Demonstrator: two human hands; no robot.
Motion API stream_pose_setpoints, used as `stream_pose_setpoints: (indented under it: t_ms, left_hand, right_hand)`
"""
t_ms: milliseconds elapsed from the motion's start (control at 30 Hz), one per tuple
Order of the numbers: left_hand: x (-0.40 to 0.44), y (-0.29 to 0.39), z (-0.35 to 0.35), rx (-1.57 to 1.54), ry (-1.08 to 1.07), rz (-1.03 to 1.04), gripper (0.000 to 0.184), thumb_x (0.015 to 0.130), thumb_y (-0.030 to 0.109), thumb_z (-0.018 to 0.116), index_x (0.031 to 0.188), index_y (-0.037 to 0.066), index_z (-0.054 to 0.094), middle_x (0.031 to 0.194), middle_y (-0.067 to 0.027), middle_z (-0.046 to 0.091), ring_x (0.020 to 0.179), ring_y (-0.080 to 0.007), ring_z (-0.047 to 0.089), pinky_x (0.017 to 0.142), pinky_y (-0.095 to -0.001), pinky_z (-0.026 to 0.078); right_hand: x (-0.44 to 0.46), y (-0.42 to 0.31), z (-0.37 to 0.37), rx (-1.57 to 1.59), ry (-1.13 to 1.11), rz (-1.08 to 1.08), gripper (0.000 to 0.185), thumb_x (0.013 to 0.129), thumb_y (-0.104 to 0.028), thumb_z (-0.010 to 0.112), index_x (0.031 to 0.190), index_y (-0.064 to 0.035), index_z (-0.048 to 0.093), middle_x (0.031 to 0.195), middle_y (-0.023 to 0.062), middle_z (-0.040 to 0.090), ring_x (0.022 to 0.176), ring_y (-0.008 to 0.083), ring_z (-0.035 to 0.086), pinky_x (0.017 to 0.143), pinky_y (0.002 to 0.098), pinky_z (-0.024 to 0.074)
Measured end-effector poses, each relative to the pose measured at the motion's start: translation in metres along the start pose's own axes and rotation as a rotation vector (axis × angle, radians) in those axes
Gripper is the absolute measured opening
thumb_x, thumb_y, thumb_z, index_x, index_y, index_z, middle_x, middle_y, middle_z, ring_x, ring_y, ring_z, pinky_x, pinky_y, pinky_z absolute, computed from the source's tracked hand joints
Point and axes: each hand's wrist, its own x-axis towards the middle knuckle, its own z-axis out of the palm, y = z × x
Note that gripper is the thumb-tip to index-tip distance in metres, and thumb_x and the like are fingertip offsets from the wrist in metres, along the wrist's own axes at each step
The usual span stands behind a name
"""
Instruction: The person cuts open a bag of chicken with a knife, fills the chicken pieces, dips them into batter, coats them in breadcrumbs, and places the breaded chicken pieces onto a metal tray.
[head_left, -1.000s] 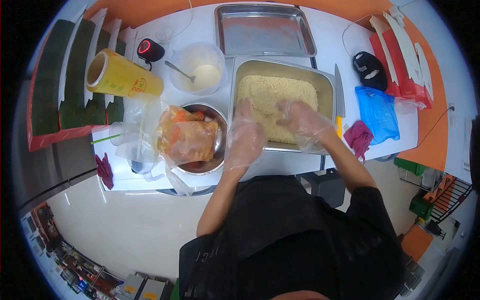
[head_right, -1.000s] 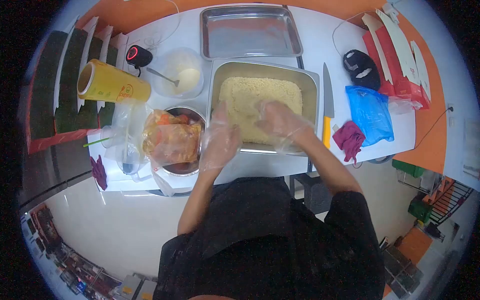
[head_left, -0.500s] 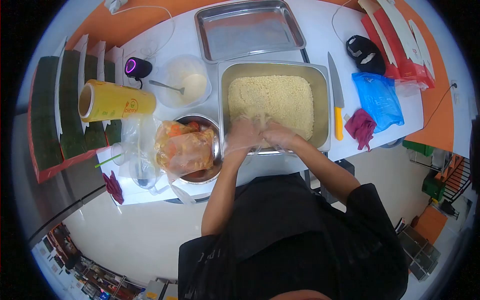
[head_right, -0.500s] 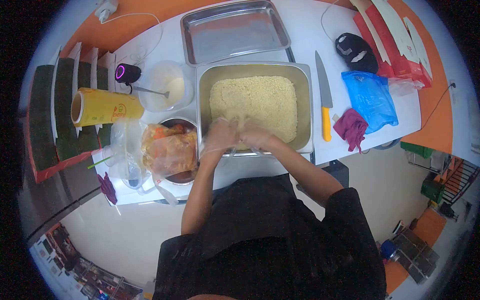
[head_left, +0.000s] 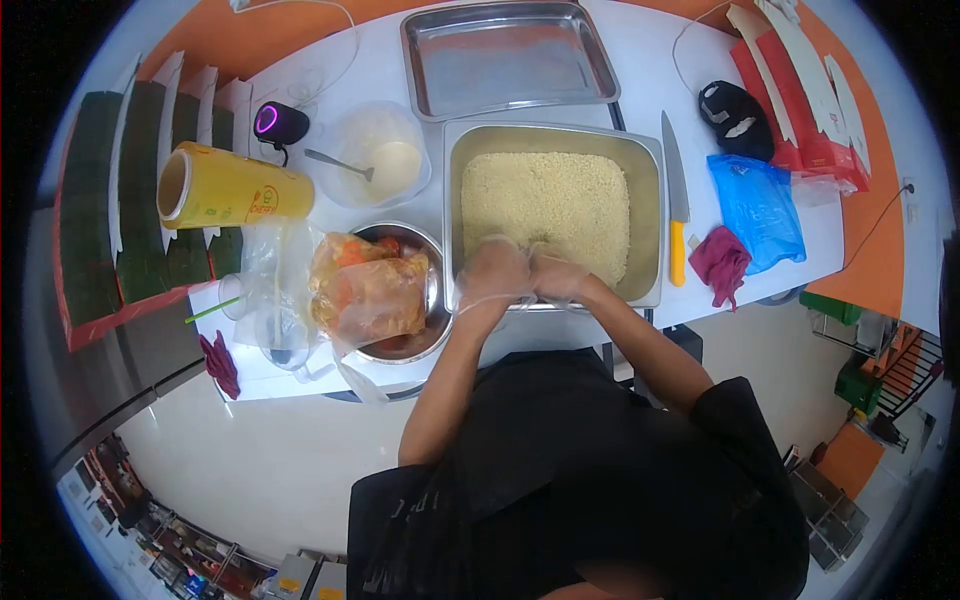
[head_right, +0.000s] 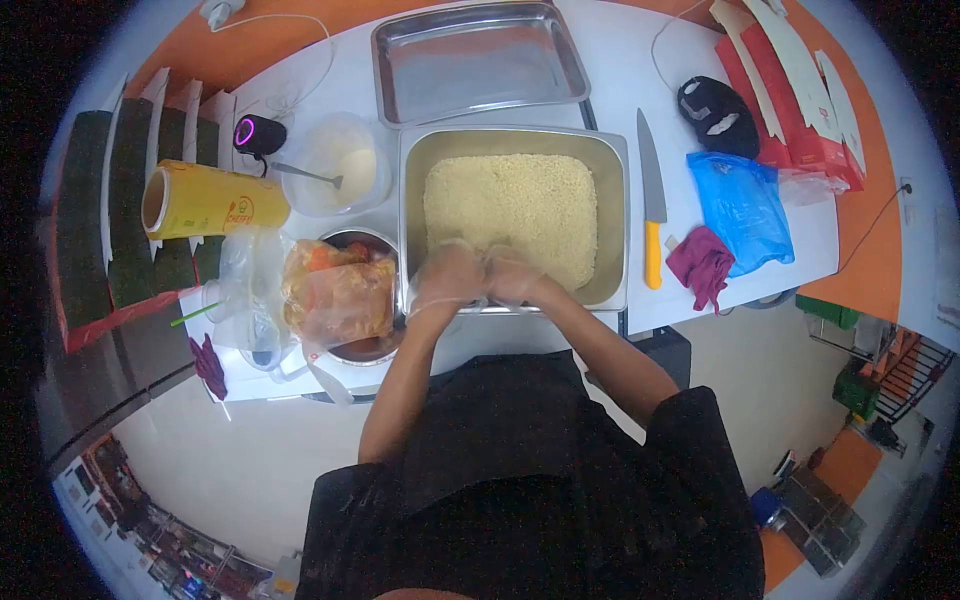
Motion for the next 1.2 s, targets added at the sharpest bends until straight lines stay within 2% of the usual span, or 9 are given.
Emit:
stream_pose_setpoints:
  t_ms: [167, 233, 333, 500, 667, 767, 933, 1067, 1200]
  left_hand:
    - [-0.004, -0.012, -0.002, -0.148, 0.352, 0.117, 0.019, 0.089, 0.014, 0.063, 0.088, -0.003, 0.073, 0.091, -0.0310, 0.069, 0.087, -0.0466, 0.069, 0.077, -0.0542, 0.055]
    - [-0.017, -0.003, -0.013, -0.145, 0.443, 0.106, 0.015, 0.086, 0.010, 0.064, 0.092, -0.002, 0.072, 0.090, -0.0285, 0.069, 0.086, -0.0453, 0.068, 0.077, -0.0533, 0.055]
    - [-0.023, -0.020, -0.001, 0.043, 0.316, 0.206, 0.016, 0.083, 0.007, 0.064, 0.097, 0.000, 0.069, 0.089, -0.0238, 0.070, 0.086, -0.0422, 0.069, 0.077, -0.0504, 0.055]
    - [-0.036, -0.017, 0.021, -0.031, 0.048, 0.164, 0.015, 0.086, 0.017, 0.064, 0.086, 0.003, 0.070, 0.085, -0.0212, 0.071, 0.077, -0.0379, 0.073, 0.066, -0.0508, 0.058]
    - [-0.027, -0.022, 0.052, -0.029, 0.416, 0.269, 0.021, 0.087, 0.020, 0.063, 0.095, 0.001, 0.067, 0.080, -0.0155, 0.071, 0.064, -0.0312, 0.069, 0.053, -0.0446, 0.056]
    - [-0.015, -0.008, 0.084, -0.155, 0.356, 0.288, 0.023, 0.085, 0.015, 0.063, 0.099, -0.002, 0.067, 0.082, -0.0144, 0.069, 0.069, -0.0278, 0.069, 0.058, -0.0414, 0.057]
    - [-0.017, 0.001, 0.097, -0.202, 0.645, 0.350, 0.022, 0.083, 0.015, 0.065, 0.097, -0.003, 0.066, 0.089, -0.0136, 0.069, 0.080, -0.0272, 0.068, 0.073, -0.0421, 0.058]
    - [0.007, -0.003, 0.138, -0.367, 0.402, 0.438, 0.018, 0.082, 0.015, 0.066, 0.093, 0.000, 0.066, 0.083, -0.0107, 0.067, 0.072, -0.0241, 0.066, 0.068, -0.0403, 0.056]
    - [0.018, 0.005, 0.166, -0.475, 0.249, 0.451, 0.016, 0.082, 0.015, 0.067, 0.089, 0.002, 0.065, 0.079, -0.0098, 0.065, 0.066, -0.0229, 0.065, 0.064, -0.0397, 0.055]
  right_hand:
    - [-0.028, -0.027, -0.026, 0.492, 0.307, -0.175, 0.043, 0.081, -0.031, 0.073, 0.107, 0.0042, 0.072, 0.099, 0.0327, 0.071, 0.088, 0.0464, 0.070, 0.082, 0.0483, 0.0546]
    - [-0.033, -0.053, -0.076, 0.213, 0.052, 0.124, 0.052, 0.081, -0.029, 0.073, 0.116, 0.0079, 0.067, 0.095, 0.0317, 0.070, 0.088, 0.0367, 0.070, 0.084, 0.0478, 0.0539]
    - [-0.018, -0.055, -0.092, -0.366, 0.214, 0.085, 0.055, 0.088, -0.030, 0.070, 0.128, 0.0070, 0.062, 0.110, 0.0330, 0.069, 0.101, 0.0454, 0.067, 0.095, 0.0511, 0.0508]
    - [0.084, -0.033, -0.083, -0.544, 0.390, -0.373, 0.061, 0.096, -0.036, 0.062, 0.140, 0.0049, 0.053, 0.130, 0.0324, 0.061, 0.125, 0.0445, 0.057, 0.107, 0.0518, 0.0441]
    - [0.141, 0.060, -0.019, -0.846, 0.537, -0.407, 0.071, 0.095, -0.042, 0.059, 0.145, 0.0067, 0.048, 0.153, 0.0263, 0.044, 0.145, 0.0416, 0.036, 0.121, 0.0529, 0.0266]
    - [0.142, 0.146, -0.018, -0.918, 0.510, -0.534, 0.078, 0.095, -0.043, 0.059, 0.151, 0.0085, 0.039, 0.156, 0.0256, 0.041, 0.148, 0.0409, 0.032, 0.125, 0.0513, 0.0193]
    - [0.148, 0.214, -0.016, -0.589, 0.554, -0.714, 0.064, 0.106, -0.041, 0.043, 0.155, 0.0005, 0.038, 0.157, 0.0218, 0.041, 0.144, 0.0365, 0.040, 0.117, 0.0460, 0.0334]
    - [0.142, 0.179, -0.045, -1.246, 0.609, -0.650, 0.060, 0.109, -0.042, 0.042, 0.155, -0.0031, 0.039, 0.154, 0.0167, 0.045, 0.140, 0.0310, 0.044, 0.115, 0.0437, 0.0365]
    - [0.162, 0.216, -0.056, -0.755, 0.535, -0.734, 0.062, 0.108, -0.043, 0.047, 0.158, -0.0090, 0.033, 0.157, 0.0137, 0.040, 0.143, 0.0300, 0.040, 0.118, 0.0443, 0.0345]
